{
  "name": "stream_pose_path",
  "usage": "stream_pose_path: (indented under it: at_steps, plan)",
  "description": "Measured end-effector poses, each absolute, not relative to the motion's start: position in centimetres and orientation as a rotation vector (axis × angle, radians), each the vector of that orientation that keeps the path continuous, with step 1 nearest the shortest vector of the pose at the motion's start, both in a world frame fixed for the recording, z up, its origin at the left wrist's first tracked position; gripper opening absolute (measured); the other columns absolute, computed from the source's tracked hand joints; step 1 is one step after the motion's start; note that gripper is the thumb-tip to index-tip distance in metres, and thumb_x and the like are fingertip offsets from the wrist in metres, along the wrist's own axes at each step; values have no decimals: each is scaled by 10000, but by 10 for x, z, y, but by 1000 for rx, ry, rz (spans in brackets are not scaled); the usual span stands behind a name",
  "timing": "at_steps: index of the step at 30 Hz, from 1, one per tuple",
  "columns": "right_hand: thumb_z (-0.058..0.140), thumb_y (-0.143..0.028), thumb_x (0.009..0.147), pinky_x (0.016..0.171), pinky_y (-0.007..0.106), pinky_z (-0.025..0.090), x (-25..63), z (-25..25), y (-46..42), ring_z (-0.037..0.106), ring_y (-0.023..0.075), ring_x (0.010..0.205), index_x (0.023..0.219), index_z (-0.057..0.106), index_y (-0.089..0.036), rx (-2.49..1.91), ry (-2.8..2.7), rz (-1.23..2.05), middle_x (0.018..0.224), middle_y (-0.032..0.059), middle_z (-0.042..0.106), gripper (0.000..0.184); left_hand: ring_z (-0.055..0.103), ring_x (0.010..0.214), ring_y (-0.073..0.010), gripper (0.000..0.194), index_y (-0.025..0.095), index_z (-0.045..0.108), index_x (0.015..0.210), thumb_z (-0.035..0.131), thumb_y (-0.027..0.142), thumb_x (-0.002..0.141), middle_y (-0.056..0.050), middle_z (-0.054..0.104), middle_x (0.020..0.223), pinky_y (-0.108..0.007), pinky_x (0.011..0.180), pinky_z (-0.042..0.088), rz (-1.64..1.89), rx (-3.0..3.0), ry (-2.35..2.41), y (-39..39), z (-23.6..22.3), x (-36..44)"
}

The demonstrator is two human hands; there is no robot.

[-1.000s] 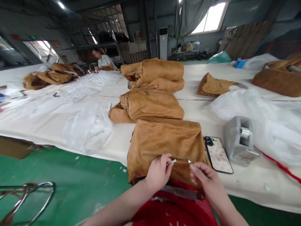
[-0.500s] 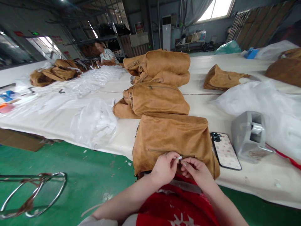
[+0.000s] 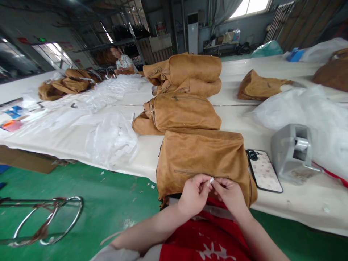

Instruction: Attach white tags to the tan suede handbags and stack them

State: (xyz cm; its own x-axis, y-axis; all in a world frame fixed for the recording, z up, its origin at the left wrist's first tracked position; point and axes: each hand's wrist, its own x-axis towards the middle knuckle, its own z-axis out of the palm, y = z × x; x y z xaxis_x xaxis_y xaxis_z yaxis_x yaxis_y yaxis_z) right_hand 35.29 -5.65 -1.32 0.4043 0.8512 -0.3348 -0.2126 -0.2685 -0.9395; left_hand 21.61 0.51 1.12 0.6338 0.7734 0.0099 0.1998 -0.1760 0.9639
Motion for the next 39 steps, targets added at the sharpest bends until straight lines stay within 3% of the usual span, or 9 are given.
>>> stream_pose_path:
  at_steps: [5, 10, 13, 15, 18, 23, 30, 36, 39]
  plan:
    - [747, -513, 643, 366, 215, 136, 350, -11, -57, 208, 43, 354, 687, 678, -158, -1328, -495, 1200, 381, -86, 359, 364, 667, 833, -174, 189, 181, 643, 1012, 497, 169, 893, -59, 712, 906, -277, 781, 539, 712, 1928, 832, 2, 11, 215]
    - [750, -511, 662, 377, 212, 123, 342, -9, -59, 208, 38, 373, 652, 576, -180, -1181, -416, 1228, 431, -85, 372, 374, 677, 810, -154, 234, 207, 580, 1126, 483, 180, 915, -44, 716, 940, -261, 767, 536, 762, 1944, 790, -2, 2, 213]
    - [780, -510, 658, 376, 210, 107, 340, -9, -60, 189, 31, 372, 618, 528, -185, -1147, -387, 1239, 423, -91, 359, 413, 647, 658, -138, 191, 189, 556, 1088, 532, 246, 907, -17, 699, 794, -232, 636, 509, 752, 1904, 945, 0, 1, 211]
    - [791, -498, 662, 376, 212, 106, 340, -9, -60, 194, 32, 376, 605, 509, -187, -1120, -372, 1263, 429, -87, 368, 424, 600, 583, -128, 121, 186, 591, 896, 552, 301, 901, -3, 659, 691, -219, 550, 456, 672, 1951, 1007, 3, 6, 210]
    - [794, -492, 671, 380, 216, 110, 342, -9, -62, 208, 38, 384, 639, 539, -183, -1093, -386, 1305, 438, -83, 382, 402, 552, 561, -118, 264, 183, 611, 708, 519, 311, 920, -1, 626, 636, -217, 528, 414, 529, 2055, 913, 8, 17, 210]
    - [766, -485, 722, 382, 226, 96, 346, -12, -64, 205, 40, 376, 671, 570, -174, -1099, -434, 1354, 432, -84, 386, 372, 605, 684, -138, 166, 183, 709, 887, 548, 220, 887, -34, 679, 785, -224, 640, 487, 666, 2007, 871, 6, 21, 214]
    - [782, -497, 694, 375, 218, 102, 346, -12, -63, 213, 35, 360, 623, 555, -171, -1160, -450, 1307, 419, -82, 397, 403, 641, 832, -178, 254, 217, 709, 1065, 509, 192, 912, -60, 711, 911, -292, 795, 522, 795, 2265, 825, 4, 17, 210]
    - [717, -523, 746, 396, 223, 231, 343, -11, -63, 324, 70, 409, 631, 550, -181, -1119, -425, 1309, 473, -52, 441, 397, 634, 871, -183, 271, 212, 665, 1083, 487, 132, 895, -70, 696, 950, -313, 830, 523, 803, 2420, 678, 3, 15, 199]
    - [701, -541, 737, 399, 227, 239, 341, -16, -62, 304, 75, 393, 619, 493, -206, -1223, -484, 1267, 447, -69, 410, 411, 629, 894, -178, 215, 189, 634, 1049, 502, 141, 886, -70, 688, 961, -299, 831, 520, 843, 2322, 668, 10, 24, 200]
